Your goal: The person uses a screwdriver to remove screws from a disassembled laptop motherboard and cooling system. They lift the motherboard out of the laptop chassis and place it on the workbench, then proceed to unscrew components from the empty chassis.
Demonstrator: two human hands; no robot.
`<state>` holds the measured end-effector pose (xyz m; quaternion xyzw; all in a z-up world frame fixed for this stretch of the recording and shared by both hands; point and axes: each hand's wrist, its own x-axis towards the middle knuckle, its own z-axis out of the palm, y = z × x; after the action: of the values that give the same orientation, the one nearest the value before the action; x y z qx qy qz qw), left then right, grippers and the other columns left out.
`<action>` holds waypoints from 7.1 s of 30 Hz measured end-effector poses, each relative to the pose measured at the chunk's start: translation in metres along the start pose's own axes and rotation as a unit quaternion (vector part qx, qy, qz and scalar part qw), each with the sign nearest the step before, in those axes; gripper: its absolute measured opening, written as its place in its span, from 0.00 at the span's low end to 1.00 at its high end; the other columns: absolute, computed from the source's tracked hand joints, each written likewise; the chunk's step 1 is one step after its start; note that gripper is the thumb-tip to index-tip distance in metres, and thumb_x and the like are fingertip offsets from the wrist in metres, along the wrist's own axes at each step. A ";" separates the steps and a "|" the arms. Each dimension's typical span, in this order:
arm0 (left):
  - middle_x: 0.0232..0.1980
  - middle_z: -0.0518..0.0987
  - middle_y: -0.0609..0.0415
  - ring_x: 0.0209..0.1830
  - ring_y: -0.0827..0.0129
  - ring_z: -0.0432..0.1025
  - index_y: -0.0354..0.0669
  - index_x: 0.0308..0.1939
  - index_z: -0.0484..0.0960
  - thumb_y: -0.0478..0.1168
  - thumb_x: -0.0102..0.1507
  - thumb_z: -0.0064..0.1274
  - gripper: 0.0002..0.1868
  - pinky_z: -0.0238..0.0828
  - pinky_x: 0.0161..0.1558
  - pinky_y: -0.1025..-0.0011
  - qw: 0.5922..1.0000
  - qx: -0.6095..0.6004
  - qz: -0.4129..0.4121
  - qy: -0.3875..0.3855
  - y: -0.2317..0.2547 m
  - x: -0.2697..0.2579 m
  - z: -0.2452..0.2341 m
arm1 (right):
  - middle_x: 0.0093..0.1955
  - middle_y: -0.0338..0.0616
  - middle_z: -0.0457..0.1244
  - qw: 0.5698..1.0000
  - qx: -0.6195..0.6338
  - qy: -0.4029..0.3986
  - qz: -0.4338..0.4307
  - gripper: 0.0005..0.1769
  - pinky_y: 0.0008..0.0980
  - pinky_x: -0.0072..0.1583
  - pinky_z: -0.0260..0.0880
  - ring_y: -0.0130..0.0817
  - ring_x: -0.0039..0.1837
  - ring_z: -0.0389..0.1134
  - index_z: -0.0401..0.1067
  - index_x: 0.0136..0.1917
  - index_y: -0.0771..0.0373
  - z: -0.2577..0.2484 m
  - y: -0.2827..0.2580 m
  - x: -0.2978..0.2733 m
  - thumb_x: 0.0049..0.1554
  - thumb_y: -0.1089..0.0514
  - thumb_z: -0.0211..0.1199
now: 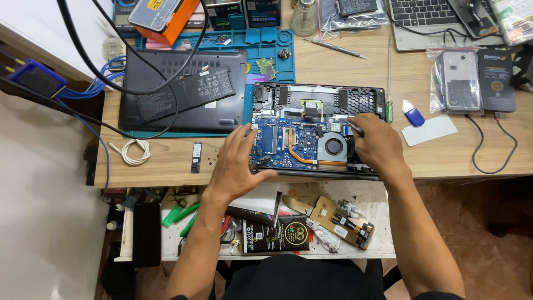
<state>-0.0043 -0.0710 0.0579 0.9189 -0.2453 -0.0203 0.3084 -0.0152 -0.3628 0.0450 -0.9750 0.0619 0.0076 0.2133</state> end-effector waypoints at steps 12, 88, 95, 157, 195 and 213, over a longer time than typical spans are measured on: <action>0.67 0.57 0.45 0.71 0.55 0.46 0.43 0.68 0.50 0.67 0.34 0.62 0.66 0.34 0.67 0.52 0.985 0.100 0.038 -0.133 -0.015 0.049 0.036 | 0.52 0.49 0.62 0.993 -0.081 -0.078 -0.032 0.20 0.51 0.50 0.67 0.54 0.50 0.66 0.72 0.53 0.60 0.005 -0.017 0.015 0.47 0.67 0.51; 0.63 0.63 0.42 0.64 0.55 0.59 0.36 0.54 0.70 0.68 0.57 0.14 0.45 0.53 0.61 0.60 0.956 -0.253 -0.142 -0.050 -0.027 0.001 0.001 | 0.29 0.42 0.49 0.967 0.131 -0.213 0.055 0.17 0.32 0.40 0.44 0.33 0.36 0.48 0.63 0.29 0.65 -0.001 0.011 0.062 0.55 0.53 0.57; 0.68 0.52 0.44 0.67 0.52 0.48 0.42 0.45 0.79 0.61 0.60 0.21 0.35 0.48 0.60 0.49 0.971 -0.191 -0.111 -0.088 -0.019 -0.002 0.004 | 0.27 0.38 0.44 0.966 0.152 -0.204 0.035 0.21 0.32 0.37 0.40 0.29 0.34 0.43 0.54 0.26 0.61 0.002 0.014 0.060 0.55 0.54 0.56; 0.68 0.57 0.43 0.69 0.55 0.48 0.48 0.39 0.81 0.61 0.63 0.20 0.33 0.42 0.65 0.52 0.948 -0.310 -0.059 -0.039 -0.048 -0.039 0.016 | 0.39 0.51 0.64 0.984 0.124 -0.066 0.107 0.09 0.32 0.39 0.65 0.36 0.38 0.63 0.70 0.52 0.68 -0.002 -0.025 -0.050 0.64 0.64 0.50; 0.68 0.58 0.41 0.66 0.44 0.51 0.46 0.41 0.81 0.53 0.62 0.26 0.27 0.42 0.63 0.51 0.947 -0.307 -0.074 -0.053 -0.043 -0.035 0.015 | 0.54 0.62 0.63 0.651 0.711 0.065 0.258 0.10 0.13 0.23 0.44 0.22 0.23 0.54 0.67 0.42 0.66 0.035 -0.004 -0.088 0.58 0.60 0.46; 0.68 0.58 0.44 0.66 0.47 0.51 0.47 0.41 0.81 0.53 0.62 0.28 0.25 0.43 0.63 0.52 0.945 -0.313 -0.079 -0.048 -0.044 -0.034 0.016 | 0.56 0.64 0.62 0.606 0.747 0.053 0.267 0.11 0.12 0.24 0.42 0.18 0.22 0.50 0.67 0.41 0.66 0.035 0.000 -0.087 0.57 0.59 0.47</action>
<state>-0.0182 -0.0334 0.0156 0.7905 -0.1682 -0.1647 0.5655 -0.1016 -0.3380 0.0165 -0.4157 0.3153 -0.0368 0.8523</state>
